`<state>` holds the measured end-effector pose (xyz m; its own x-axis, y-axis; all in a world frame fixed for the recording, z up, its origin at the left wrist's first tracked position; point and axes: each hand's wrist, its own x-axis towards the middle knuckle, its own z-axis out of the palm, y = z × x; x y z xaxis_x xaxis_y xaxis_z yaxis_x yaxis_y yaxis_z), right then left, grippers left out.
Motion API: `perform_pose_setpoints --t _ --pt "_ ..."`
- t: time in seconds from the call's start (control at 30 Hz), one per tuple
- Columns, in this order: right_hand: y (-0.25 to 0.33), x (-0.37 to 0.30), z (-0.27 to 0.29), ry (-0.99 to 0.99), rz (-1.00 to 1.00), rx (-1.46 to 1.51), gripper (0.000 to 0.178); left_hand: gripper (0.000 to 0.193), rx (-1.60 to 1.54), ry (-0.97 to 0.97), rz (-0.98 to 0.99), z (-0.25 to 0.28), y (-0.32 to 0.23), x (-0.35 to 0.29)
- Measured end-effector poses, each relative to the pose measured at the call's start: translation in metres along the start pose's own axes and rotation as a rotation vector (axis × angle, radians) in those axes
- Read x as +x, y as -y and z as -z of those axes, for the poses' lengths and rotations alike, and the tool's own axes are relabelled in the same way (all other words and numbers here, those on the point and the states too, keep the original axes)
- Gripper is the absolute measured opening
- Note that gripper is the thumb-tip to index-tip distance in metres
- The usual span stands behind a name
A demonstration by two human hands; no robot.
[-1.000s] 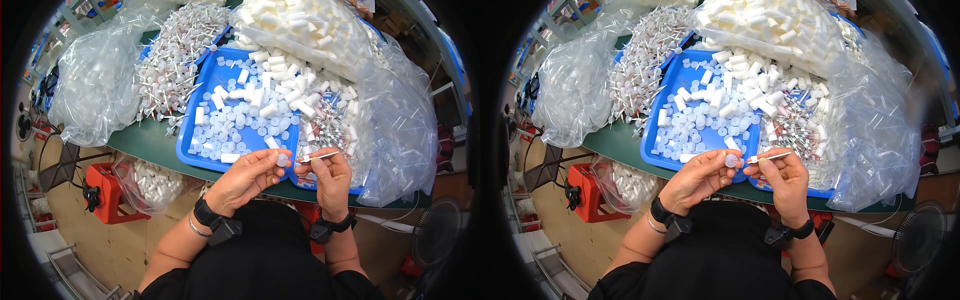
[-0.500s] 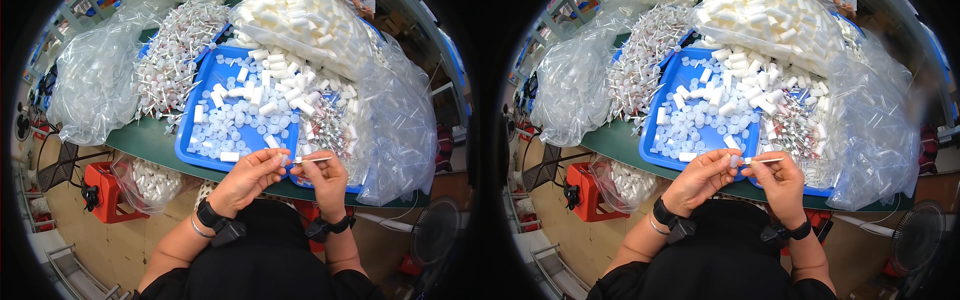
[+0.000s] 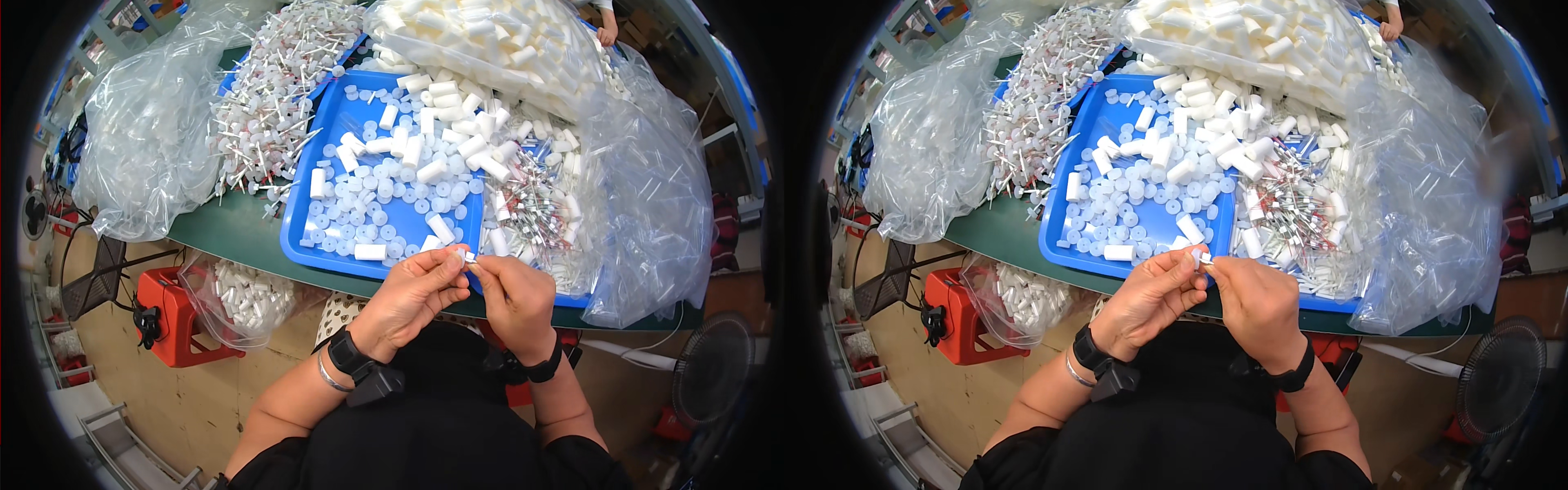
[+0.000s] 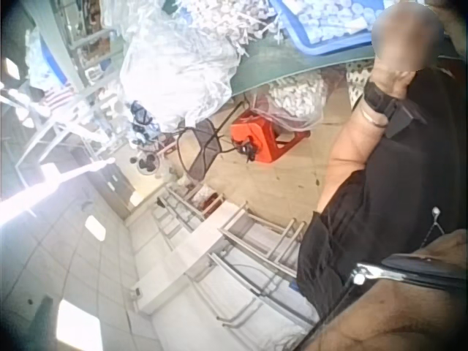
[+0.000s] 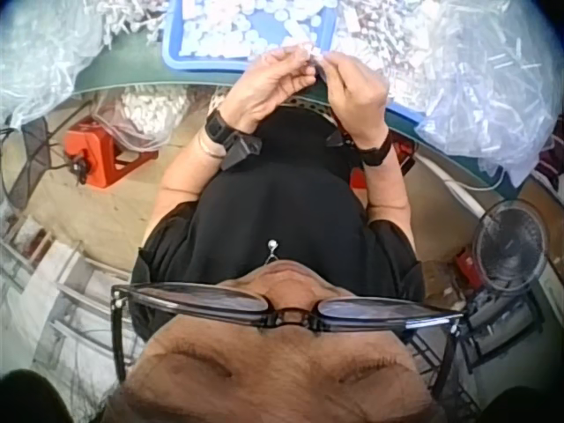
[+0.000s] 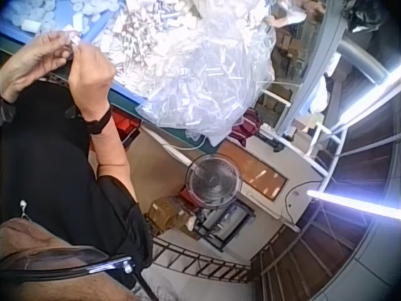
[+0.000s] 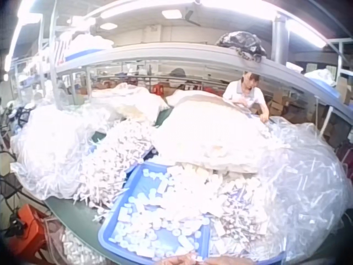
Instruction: The person repeatedly picks up small white cylindrical pieces and translucent circular discs from a blue tray. They insert the cylindrical pieces into the discs by hand and place the assembled units into a pile on the right side of the tray. The process is continuous and repetitive throughout the clip.
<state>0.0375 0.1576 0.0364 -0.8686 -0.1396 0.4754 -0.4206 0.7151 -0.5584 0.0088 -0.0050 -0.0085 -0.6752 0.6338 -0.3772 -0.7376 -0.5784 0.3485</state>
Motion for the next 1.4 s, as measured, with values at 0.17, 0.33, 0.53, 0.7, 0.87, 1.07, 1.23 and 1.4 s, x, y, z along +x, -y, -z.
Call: perform_pose_setpoints --t 0.17,0.33,0.53,0.7,0.87,1.07,1.23,1.4 --pt "-0.013 -0.001 -0.001 -0.008 0.181 -0.028 0.017 0.028 0.047 -0.018 0.042 -0.006 -0.007 0.0" --pt "-0.011 -0.007 0.011 0.153 -0.055 0.168 0.02 0.03 0.126 -0.073 -0.013 -0.005 -0.011 -0.002" --pt "-0.053 -0.024 0.075 0.181 -0.25 -0.302 0.007 0.028 0.091 -0.152 -0.128 -0.002 -0.026 -0.006" --pt "-0.067 -0.034 0.071 0.325 -0.129 -0.609 0.004 0.029 0.092 -0.08 -0.084 -0.009 -0.019 -0.003" --pt "-0.075 -0.035 0.068 0.385 -0.036 -0.649 0.008 0.027 0.107 -0.073 -0.086 -0.005 -0.012 0.001" --pt "-0.072 -0.028 0.079 0.34 -0.047 -0.519 0.008 0.029 0.089 -0.081 -0.091 -0.008 -0.013 0.001" --pt "-0.039 -0.019 0.085 0.31 -0.284 -0.196 0.006 0.029 0.088 -0.092 -0.116 -0.01 -0.014 0.001" --pt "-0.022 -0.008 0.056 0.237 -0.166 0.103 0.01 0.028 0.095 -0.079 -0.111 -0.023 -0.015 -0.002"
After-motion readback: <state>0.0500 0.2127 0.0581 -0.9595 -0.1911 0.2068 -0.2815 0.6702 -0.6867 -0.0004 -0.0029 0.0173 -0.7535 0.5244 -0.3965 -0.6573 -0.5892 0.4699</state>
